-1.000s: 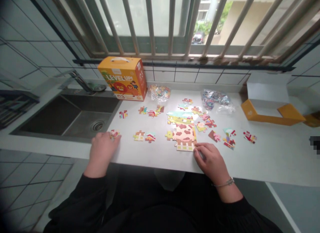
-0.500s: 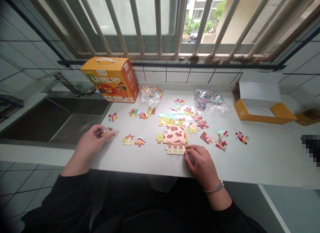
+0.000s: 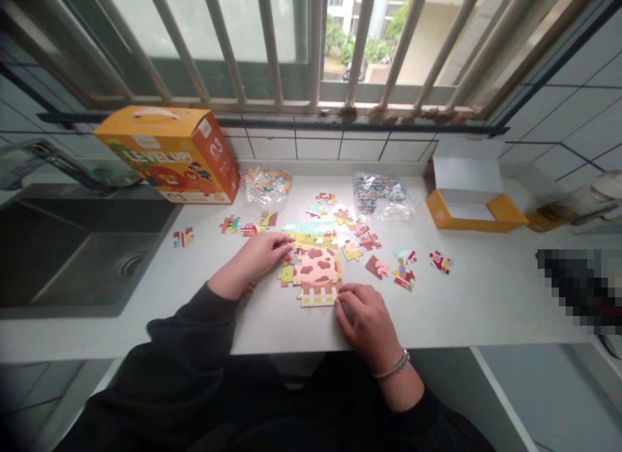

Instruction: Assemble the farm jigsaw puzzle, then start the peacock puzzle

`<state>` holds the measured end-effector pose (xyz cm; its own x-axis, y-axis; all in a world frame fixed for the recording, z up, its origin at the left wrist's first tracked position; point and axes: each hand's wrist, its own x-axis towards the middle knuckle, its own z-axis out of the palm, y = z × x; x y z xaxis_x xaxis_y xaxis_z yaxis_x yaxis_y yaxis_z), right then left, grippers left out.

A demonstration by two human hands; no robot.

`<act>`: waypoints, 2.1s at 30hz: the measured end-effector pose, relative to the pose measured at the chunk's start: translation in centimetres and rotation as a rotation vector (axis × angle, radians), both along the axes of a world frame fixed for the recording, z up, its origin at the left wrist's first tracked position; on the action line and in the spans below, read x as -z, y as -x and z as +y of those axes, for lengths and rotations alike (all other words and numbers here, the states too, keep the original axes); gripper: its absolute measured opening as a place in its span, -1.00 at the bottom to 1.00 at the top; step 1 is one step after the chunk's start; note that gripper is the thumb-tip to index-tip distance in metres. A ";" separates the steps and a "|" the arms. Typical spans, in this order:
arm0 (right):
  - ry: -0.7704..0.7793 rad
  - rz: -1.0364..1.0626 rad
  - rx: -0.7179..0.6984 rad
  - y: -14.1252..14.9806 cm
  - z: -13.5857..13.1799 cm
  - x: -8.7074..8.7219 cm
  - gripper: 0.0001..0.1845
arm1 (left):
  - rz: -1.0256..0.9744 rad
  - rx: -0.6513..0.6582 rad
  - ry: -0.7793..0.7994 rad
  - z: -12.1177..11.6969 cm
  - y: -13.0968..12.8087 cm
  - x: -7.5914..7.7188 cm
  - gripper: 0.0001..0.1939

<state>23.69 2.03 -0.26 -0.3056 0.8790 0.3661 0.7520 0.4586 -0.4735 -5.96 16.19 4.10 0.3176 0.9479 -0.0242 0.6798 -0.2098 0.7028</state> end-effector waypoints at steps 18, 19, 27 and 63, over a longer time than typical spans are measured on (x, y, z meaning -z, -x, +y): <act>0.035 -0.011 0.011 0.0 0.2 -0.2 -0.92 | -0.246 -0.200 0.323 -0.1 1.1 2.8 -0.78; 0.032 -0.011 0.011 0.0 0.2 -0.2 -0.92 | -0.242 -0.194 0.322 -0.1 1.1 2.8 -0.78; 0.043 -0.014 0.016 0.0 0.2 -0.2 -0.90 | -0.010 -0.119 0.064 -0.5 1.3 2.2 -0.81; -0.007 -0.105 -0.208 -0.5 -1.4 -0.9 -0.89 | 0.378 0.108 -0.317 -13.1 -4.5 4.1 -0.33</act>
